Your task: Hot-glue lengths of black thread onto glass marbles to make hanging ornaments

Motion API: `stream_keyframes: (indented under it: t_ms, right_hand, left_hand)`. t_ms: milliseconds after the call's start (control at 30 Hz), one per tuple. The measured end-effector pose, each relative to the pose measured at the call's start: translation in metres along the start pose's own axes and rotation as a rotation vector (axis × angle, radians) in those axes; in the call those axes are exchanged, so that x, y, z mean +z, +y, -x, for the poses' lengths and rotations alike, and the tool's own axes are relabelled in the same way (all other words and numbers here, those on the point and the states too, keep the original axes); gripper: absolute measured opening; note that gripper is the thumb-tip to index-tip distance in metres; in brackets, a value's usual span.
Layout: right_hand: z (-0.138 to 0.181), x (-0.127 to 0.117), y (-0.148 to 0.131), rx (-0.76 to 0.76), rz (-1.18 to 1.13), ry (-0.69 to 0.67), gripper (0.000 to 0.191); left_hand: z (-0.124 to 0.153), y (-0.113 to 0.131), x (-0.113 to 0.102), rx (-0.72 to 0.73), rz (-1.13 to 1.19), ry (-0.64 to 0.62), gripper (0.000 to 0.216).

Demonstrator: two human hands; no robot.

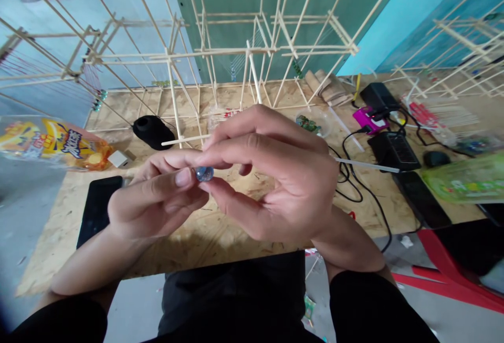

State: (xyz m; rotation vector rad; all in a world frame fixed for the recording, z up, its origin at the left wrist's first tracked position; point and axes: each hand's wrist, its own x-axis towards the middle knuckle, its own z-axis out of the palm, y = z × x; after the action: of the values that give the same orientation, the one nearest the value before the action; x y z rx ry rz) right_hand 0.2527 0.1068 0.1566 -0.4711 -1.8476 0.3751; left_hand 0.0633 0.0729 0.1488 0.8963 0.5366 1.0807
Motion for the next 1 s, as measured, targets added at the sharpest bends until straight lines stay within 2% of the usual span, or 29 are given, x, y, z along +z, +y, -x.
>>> stream_keyframes:
  t_ms: [133,233,367,533,633,733,1000]
  right_hand:
    - [0.003,-0.004,-0.007,0.094,0.041,0.001,0.021]
    - [0.004,-0.008,-0.014,0.160,0.105,-0.021,0.024]
    - [0.003,-0.009,-0.015,0.114,0.081,-0.002,0.016]
    - [0.001,-0.008,-0.014,0.094,0.026,-0.005,0.016]
    - [0.001,-0.012,-0.018,0.189,-0.012,-0.056,0.017]
    - [0.001,-0.015,-0.021,0.280,-0.013,-0.111,0.013]
    - [-0.001,-0.013,-0.017,0.230,-0.030,-0.124,0.014]
  left_hand:
    - [0.007,0.003,-0.007,0.057,-0.190,0.023,0.030]
    - [0.013,0.005,-0.014,0.139,-0.307,0.018,0.027]
    - [0.016,0.009,-0.021,0.265,-0.430,0.013,0.024]
    - [0.013,0.018,-0.015,0.389,-0.590,0.065,0.015]
    - [0.015,0.022,-0.011,0.403,-0.640,0.141,0.007]
    - [0.019,0.025,-0.010,0.404,-0.620,0.164,0.006]
    - [0.023,0.031,-0.008,0.400,-0.690,0.266,0.007]
